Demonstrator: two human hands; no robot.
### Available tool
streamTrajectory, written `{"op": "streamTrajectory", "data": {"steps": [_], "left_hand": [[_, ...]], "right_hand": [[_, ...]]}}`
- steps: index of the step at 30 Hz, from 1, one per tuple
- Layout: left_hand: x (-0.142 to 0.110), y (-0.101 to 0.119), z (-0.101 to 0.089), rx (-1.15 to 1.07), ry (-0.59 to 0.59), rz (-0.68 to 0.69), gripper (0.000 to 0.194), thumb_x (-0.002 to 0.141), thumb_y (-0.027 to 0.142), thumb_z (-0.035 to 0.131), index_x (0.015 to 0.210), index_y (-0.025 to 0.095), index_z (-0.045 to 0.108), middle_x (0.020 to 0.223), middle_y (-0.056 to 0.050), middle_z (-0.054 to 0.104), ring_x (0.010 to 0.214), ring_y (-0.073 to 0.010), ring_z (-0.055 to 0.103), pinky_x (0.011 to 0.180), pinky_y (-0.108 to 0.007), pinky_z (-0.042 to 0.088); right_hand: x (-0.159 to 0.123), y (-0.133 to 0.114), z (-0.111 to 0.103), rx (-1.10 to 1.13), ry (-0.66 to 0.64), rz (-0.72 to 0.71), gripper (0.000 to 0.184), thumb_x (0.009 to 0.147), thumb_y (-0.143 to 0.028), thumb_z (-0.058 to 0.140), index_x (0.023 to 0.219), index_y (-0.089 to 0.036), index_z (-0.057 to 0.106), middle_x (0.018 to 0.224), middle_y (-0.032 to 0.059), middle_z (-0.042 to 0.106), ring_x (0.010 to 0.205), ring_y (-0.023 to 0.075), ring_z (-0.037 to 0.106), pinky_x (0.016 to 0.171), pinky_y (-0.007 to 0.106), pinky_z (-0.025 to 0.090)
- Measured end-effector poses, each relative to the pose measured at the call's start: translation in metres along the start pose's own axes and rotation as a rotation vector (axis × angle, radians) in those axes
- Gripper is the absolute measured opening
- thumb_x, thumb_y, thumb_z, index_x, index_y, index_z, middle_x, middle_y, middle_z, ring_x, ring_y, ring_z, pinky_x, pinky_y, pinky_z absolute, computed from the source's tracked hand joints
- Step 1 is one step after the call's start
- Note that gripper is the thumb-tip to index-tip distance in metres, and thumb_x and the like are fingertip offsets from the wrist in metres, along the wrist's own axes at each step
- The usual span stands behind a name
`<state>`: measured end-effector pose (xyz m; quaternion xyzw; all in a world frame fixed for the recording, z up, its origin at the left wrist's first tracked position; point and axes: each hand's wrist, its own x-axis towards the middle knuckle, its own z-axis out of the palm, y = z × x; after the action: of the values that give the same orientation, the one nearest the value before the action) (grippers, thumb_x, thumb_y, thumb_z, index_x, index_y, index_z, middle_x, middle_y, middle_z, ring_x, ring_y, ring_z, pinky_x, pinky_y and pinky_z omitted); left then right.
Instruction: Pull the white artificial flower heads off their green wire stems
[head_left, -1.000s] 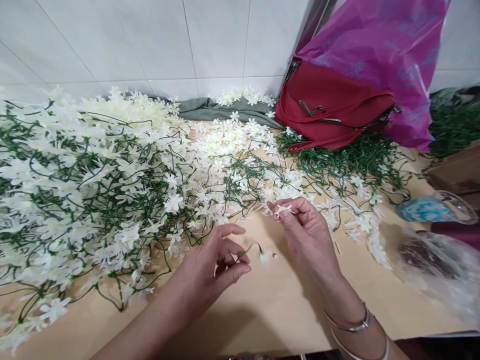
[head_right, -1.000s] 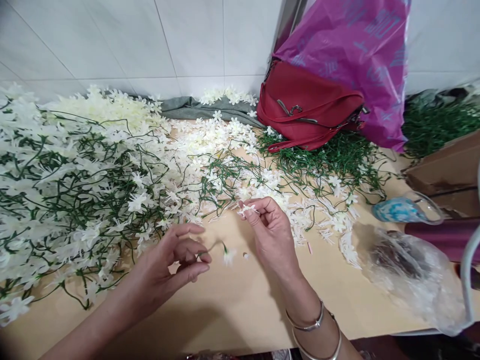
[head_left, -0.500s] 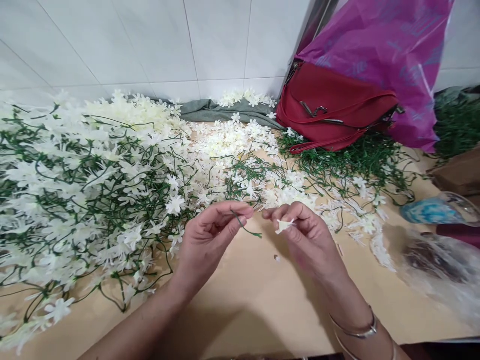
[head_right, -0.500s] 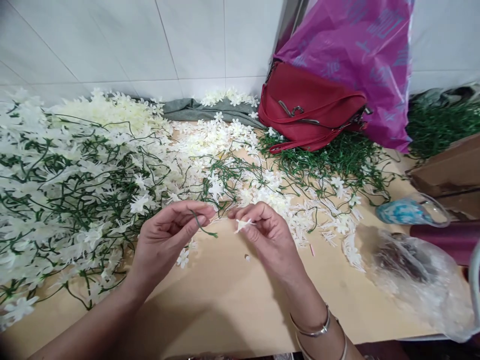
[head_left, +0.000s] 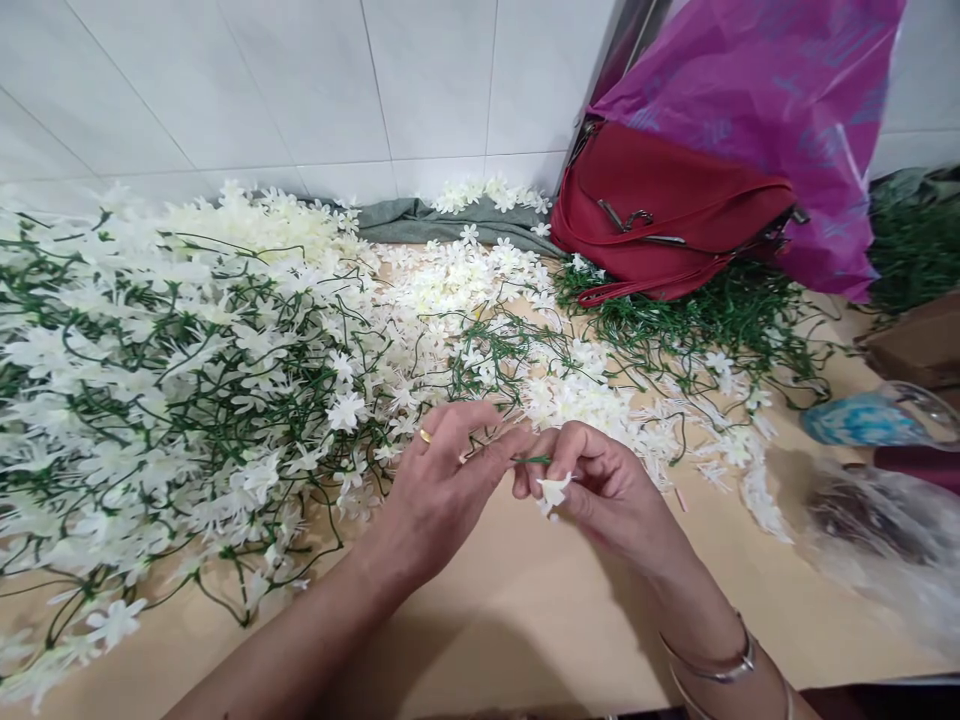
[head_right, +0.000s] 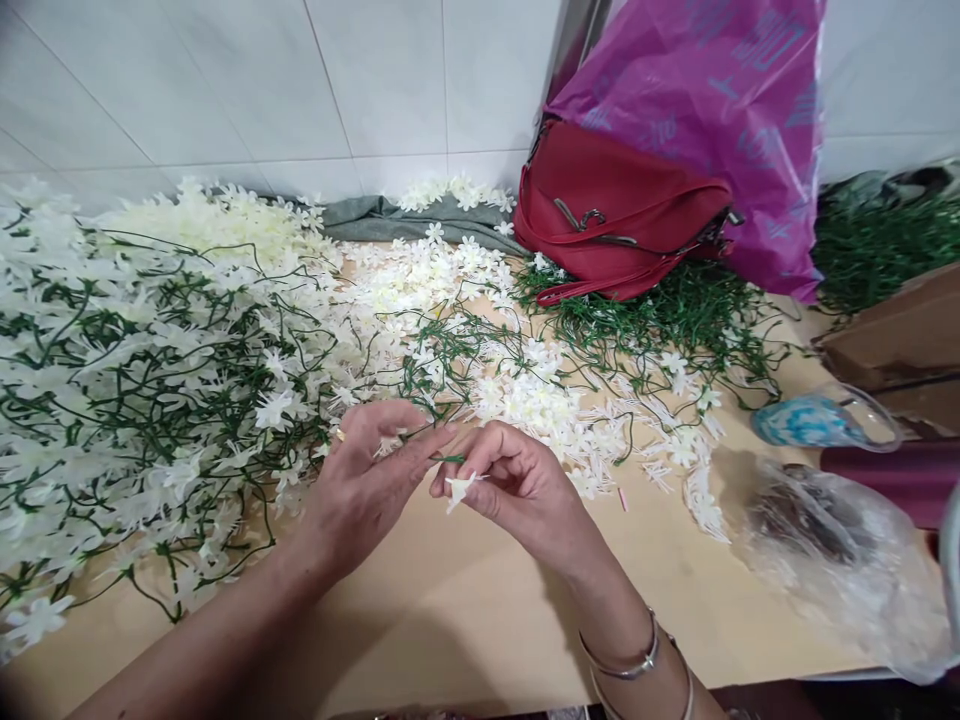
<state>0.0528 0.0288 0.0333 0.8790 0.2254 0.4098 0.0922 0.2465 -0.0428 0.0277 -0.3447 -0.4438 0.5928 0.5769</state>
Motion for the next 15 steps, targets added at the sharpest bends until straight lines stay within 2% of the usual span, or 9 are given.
{"op": "streamTrajectory", "data": {"steps": [2,4,6,9,12,15], "left_hand": [[0.006,0.008,-0.003,-0.219,-0.014,-0.077,0.028,0.102,0.01,0.056,0.124,0.022,0.067,0.109,-0.008,0.075,0.1,-0.0175,0.071,0.089,-0.033,0.058],[0.009,0.016,-0.006,-0.454,-0.052,-0.306,0.021,0.104,0.016,0.054,0.117,0.022,0.07,0.101,-0.005,0.078,0.086,-0.0143,0.073,0.088,-0.031,0.059],[0.009,0.02,-0.006,-0.656,-0.075,-0.547,0.018,0.105,0.027,0.055,0.11,0.02,0.072,0.095,-0.004,0.077,0.07,-0.0118,0.07,0.08,-0.029,0.06],[0.004,0.019,-0.003,-0.865,-0.151,-0.782,0.034,0.105,0.042,0.053,0.113,0.015,0.071,0.072,0.0,0.066,0.053,-0.0089,0.055,0.058,-0.022,0.052],[-0.002,0.014,0.002,-0.93,-0.241,-0.878,0.046,0.104,0.052,0.05,0.112,0.013,0.071,0.059,0.005,0.046,0.05,-0.0089,0.044,0.051,-0.02,0.042],[-0.007,0.01,0.004,-0.893,-0.305,-0.858,0.045,0.105,0.052,0.048,0.111,0.014,0.072,0.063,0.005,0.045,0.055,-0.0096,0.043,0.054,-0.021,0.04]], "right_hand": [[-0.003,-0.004,-0.004,0.022,-0.036,-0.026,0.011,0.091,-0.03,0.078,0.087,-0.026,0.069,0.082,0.0014,0.072,0.075,0.0182,0.071,0.069,0.032,0.054],[-0.005,-0.009,-0.01,0.041,-0.031,-0.073,0.008,0.091,-0.027,0.077,0.088,-0.028,0.07,0.079,0.0003,0.071,0.065,0.0162,0.067,0.062,0.031,0.052],[-0.006,-0.012,-0.016,0.028,0.044,-0.13,0.008,0.089,-0.027,0.079,0.086,-0.029,0.072,0.076,-0.0001,0.07,0.06,0.0151,0.064,0.057,0.03,0.05],[-0.002,-0.012,-0.02,-0.054,0.2,-0.132,0.01,0.085,-0.031,0.084,0.084,-0.027,0.074,0.078,0.0006,0.072,0.06,0.014,0.063,0.057,0.028,0.049],[0.003,-0.006,-0.015,-0.121,0.218,-0.01,0.014,0.084,-0.035,0.085,0.083,-0.025,0.075,0.078,0.0008,0.073,0.064,0.0143,0.065,0.061,0.028,0.05],[0.006,0.001,-0.01,-0.137,0.182,0.052,0.016,0.085,-0.039,0.083,0.083,-0.026,0.075,0.076,0.0,0.072,0.068,0.0156,0.065,0.068,0.031,0.051]]}}
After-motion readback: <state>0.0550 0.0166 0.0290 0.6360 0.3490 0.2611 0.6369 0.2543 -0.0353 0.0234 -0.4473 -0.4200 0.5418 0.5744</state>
